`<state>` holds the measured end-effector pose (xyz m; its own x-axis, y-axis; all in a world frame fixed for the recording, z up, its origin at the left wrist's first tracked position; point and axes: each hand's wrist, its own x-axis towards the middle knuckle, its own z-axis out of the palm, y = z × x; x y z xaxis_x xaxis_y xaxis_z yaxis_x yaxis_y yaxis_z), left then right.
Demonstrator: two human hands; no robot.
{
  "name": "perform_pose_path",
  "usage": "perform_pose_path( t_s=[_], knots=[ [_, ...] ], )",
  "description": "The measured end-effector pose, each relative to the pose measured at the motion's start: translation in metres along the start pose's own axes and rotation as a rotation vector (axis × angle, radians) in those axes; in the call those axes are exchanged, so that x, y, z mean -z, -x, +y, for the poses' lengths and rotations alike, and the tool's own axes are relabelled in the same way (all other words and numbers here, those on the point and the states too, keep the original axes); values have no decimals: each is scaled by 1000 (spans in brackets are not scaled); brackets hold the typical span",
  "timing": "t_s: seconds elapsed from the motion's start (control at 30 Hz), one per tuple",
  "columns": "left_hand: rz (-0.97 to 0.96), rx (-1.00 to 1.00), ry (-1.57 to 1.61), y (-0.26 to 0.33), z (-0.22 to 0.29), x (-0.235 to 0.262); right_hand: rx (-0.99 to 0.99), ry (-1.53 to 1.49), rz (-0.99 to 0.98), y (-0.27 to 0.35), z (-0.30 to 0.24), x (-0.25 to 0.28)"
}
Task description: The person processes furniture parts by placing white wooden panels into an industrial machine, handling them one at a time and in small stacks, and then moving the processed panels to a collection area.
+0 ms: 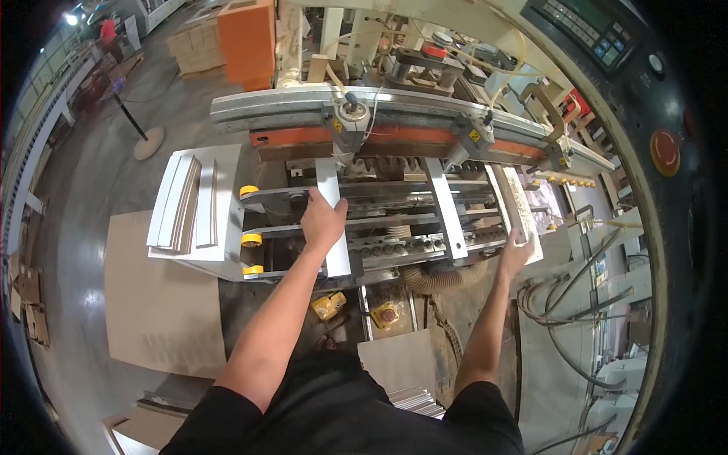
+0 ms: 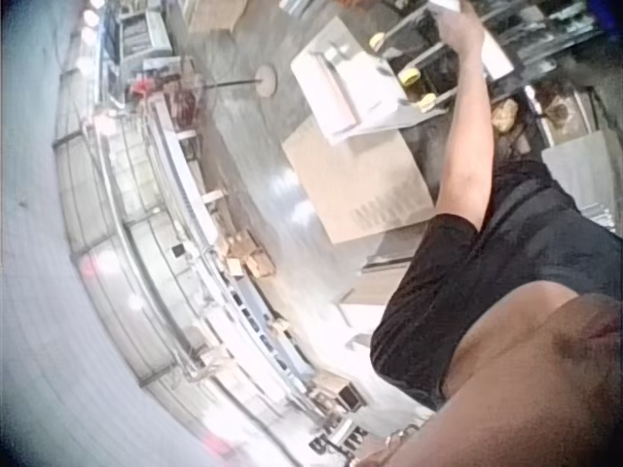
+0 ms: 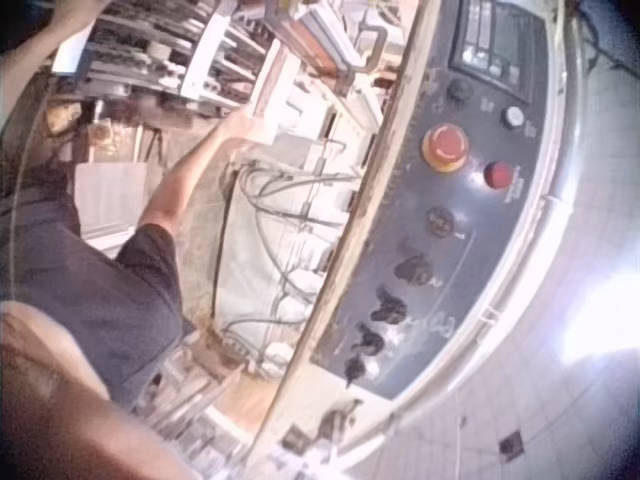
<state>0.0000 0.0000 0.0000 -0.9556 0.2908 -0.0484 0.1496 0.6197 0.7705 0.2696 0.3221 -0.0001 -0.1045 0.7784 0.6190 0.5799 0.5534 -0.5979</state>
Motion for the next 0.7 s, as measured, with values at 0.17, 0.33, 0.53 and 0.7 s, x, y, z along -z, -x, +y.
perform_pose_path(
  t_s=[0.17, 0.33, 0.53, 0.7],
  knots=[
    [48, -43, -3, -1, -4, 9, 541, 39, -364, 35, -113, -32],
    [53, -25, 0, 2, -3, 6, 537, 414, -529, 45, -139, -74],
    [13, -34, 12, 5, -4, 9, 628, 552, -490, 39, -126, -101],
    [27, -35, 57, 4, -4, 7, 673, 391, -558, 39, -111, -90]
  ],
)
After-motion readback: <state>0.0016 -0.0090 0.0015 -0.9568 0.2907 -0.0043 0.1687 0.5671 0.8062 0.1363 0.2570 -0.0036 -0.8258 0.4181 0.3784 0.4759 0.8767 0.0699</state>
